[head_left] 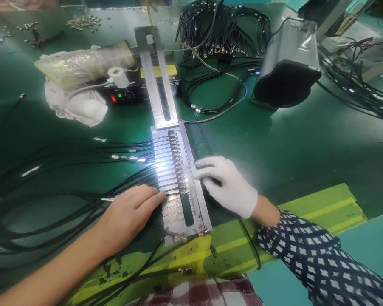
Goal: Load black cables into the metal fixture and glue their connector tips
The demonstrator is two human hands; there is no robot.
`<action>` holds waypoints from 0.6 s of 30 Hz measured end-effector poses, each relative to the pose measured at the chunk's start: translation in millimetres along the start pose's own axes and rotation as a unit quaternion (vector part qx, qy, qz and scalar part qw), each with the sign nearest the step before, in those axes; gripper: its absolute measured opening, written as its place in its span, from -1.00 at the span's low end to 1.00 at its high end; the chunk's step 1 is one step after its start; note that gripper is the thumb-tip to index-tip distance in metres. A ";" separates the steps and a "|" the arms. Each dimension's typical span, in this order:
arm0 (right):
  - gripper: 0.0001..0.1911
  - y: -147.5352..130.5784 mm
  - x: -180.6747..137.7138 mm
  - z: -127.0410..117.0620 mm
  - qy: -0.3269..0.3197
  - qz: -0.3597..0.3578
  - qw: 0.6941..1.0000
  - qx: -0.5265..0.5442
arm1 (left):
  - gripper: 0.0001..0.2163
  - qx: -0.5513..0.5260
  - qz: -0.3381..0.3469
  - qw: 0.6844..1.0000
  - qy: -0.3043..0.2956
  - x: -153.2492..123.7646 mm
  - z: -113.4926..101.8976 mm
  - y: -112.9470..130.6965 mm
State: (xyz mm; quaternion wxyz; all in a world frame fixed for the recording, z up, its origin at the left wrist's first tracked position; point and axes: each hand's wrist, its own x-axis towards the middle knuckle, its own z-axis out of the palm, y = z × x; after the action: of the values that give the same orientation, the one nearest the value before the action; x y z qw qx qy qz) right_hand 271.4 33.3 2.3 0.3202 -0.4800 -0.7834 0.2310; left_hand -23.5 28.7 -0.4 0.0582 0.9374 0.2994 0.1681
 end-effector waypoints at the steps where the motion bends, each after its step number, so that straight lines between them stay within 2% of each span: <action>1: -0.64 -0.7 -0.5 0.7 -0.005 -0.016 1.000 -0.004 | -0.73 -0.011 -0.007 1.000 0.000 -0.4 1.0 -0.1; 3: -0.60 -1.7 -0.8 2.3 -0.028 -0.056 0.998 -0.010 | -0.72 -0.039 -0.020 0.999 0.002 0.6 2.4 0.8; 8: -0.71 -0.9 3.4 4.6 -0.087 -0.136 0.986 -0.051 | -0.71 -0.037 -0.034 0.998 0.022 -0.1 0.8 9.0; 12: -0.71 0.5 6.7 4.2 -0.087 -0.138 0.985 -0.061 | -0.62 0.006 -0.069 0.998 0.011 -12.5 0.7 17.9; 15: -0.70 1.8 6.6 5.2 -0.075 -0.140 0.987 -0.034 | -0.55 -0.010 -0.081 0.997 -0.014 -19.0 3.3 22.2; 18: -0.68 3.2 3.3 6.4 -0.058 -0.137 0.989 -0.010 | -0.56 -0.024 -0.090 0.995 -0.020 -18.4 1.7 24.9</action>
State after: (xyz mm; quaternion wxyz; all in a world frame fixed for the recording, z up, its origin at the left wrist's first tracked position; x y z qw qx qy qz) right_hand 267.6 37.3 -3.3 0.2986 -0.3569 -0.8612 0.2045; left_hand -23.5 -2.2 -1.9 0.1018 0.9083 0.3770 0.1502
